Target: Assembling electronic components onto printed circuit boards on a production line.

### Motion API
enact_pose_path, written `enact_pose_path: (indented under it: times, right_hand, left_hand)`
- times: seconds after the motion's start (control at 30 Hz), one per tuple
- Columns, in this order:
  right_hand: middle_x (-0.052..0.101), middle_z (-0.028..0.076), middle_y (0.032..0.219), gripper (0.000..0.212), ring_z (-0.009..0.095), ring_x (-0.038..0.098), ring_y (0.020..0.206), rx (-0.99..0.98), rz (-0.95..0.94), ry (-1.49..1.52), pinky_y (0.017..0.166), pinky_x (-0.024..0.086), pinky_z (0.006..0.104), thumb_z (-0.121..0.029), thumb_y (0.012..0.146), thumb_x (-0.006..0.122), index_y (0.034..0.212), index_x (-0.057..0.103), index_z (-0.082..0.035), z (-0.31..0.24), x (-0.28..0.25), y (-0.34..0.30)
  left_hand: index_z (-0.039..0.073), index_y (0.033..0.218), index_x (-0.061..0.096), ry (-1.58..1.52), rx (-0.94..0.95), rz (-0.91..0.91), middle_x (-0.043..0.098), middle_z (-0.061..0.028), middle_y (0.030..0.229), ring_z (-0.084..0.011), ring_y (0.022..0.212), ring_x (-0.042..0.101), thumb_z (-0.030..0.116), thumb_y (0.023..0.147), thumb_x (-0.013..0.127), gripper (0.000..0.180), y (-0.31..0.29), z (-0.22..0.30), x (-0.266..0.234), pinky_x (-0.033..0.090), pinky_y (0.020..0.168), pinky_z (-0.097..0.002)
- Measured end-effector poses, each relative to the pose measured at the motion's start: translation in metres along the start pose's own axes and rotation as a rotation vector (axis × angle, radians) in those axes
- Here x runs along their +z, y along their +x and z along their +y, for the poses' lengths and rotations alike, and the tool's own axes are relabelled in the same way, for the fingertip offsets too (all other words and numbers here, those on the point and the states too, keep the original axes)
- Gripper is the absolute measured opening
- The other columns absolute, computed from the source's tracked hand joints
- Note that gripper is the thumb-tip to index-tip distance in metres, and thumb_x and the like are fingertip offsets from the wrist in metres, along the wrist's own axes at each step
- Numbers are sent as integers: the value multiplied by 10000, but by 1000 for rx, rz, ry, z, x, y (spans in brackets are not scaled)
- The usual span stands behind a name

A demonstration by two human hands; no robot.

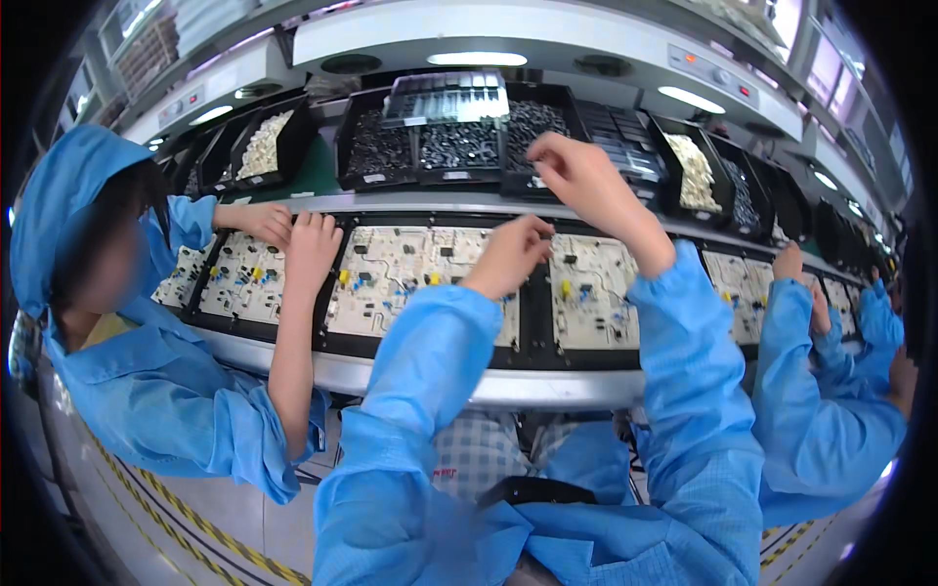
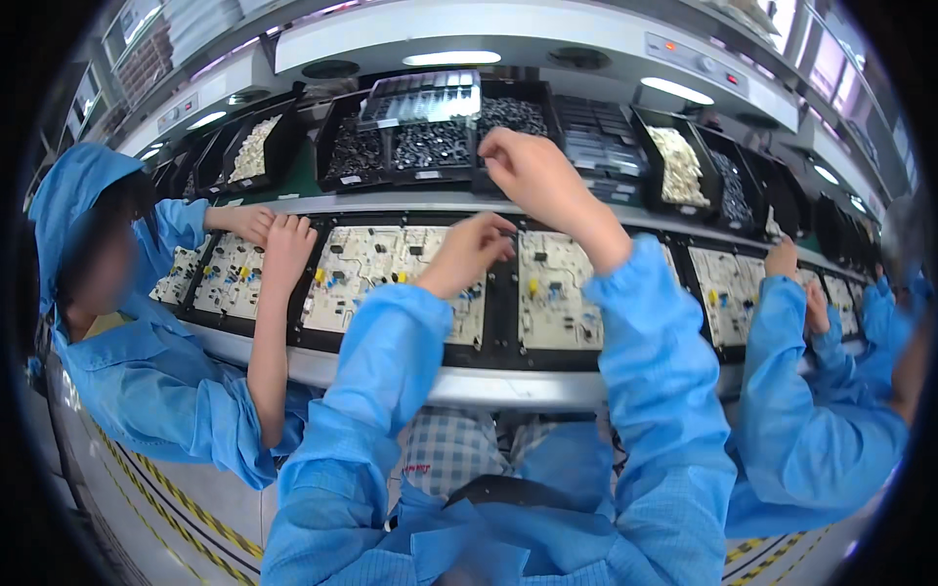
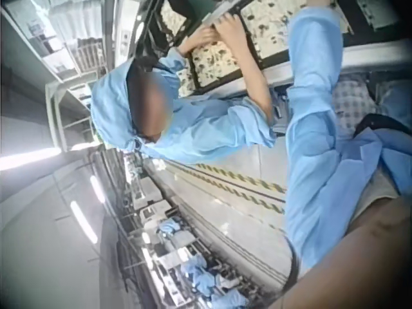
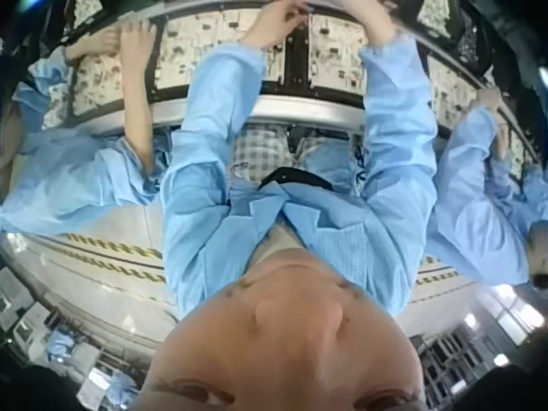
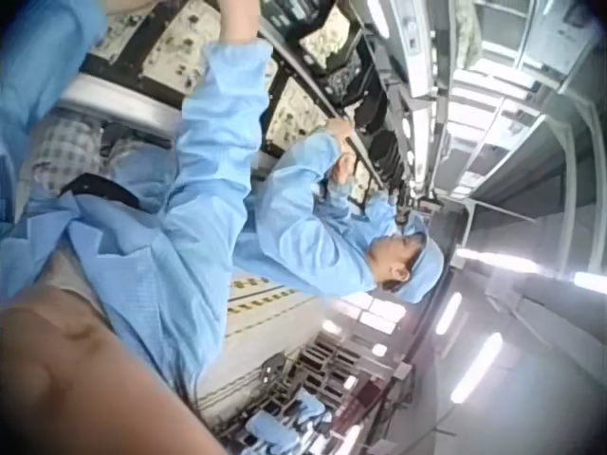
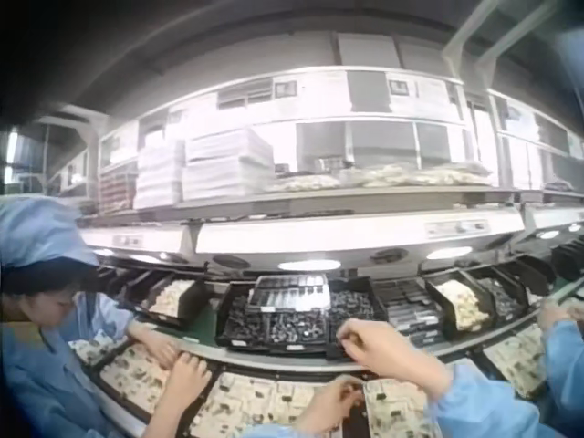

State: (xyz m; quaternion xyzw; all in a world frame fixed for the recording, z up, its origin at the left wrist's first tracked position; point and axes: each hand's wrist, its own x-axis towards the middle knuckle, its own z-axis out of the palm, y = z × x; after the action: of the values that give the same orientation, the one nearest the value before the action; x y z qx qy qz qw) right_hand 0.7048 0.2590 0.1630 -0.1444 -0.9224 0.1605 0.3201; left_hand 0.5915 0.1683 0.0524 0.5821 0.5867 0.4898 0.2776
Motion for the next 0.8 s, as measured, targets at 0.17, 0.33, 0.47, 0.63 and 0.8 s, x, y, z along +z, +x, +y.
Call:
enact_pose_path:
  times: [0.17, 0.33, 0.47, 0.63, 0.8]
  right_hand:
    - [645, 183, 907, 155, 342, 623, 877, 5, -136, -612, 781, 508, 424, -78, 769, 600, 903, 648, -19, 98, 60, 93]
    - [662, 192, 898, 184, 357, 636, 893, -23, -280, -309, 775, 512, 417, -61, 725, 640, 901, 645, -7, 167, 87, 93]
    - [666, 179, 901, 190, 346, 640, 891, -29, -211, -307, 773, 515, 406, -33, 738, 625, 928, 645, -29, 173, 99, 88]
    - [647, 161, 869, 181, 332, 630, 845, -42, -198, -333, 729, 501, 403, -38, 759, 640, 937, 609, -25, 175, 98, 81]
    - [634, 154, 801, 126, 326, 626, 788, -209, -50, -451, 702, 498, 400, -86, 791, 627, 874, 579, -4, 177, 79, 67]
  left_hand:
    - [-42, 1026, 578, 19, -26, -1, 641, -99, 732, -181, 753, 674, 30, 844, 617, 200, -2, -24, -4, 523, 676, -283]
    - [15, 967, 665, 246, 68, 2, 642, -124, 787, -215, 739, 625, 91, 799, 691, 185, 6, -26, -8, 499, 693, -323]
    - [1, 947, 671, 303, 72, -66, 639, -175, 873, -303, 824, 637, 57, 791, 666, 166, 4, -31, -2, 514, 765, -376]
    - [41, 1026, 670, 239, -7, -172, 649, -108, 836, -190, 773, 622, 38, 822, 640, 206, 3, -21, 2, 510, 732, -301]
    - [-1, 1045, 658, 278, -22, -222, 666, -117, 863, -174, 805, 629, 43, 835, 634, 216, 3, -17, 12, 515, 761, -289]
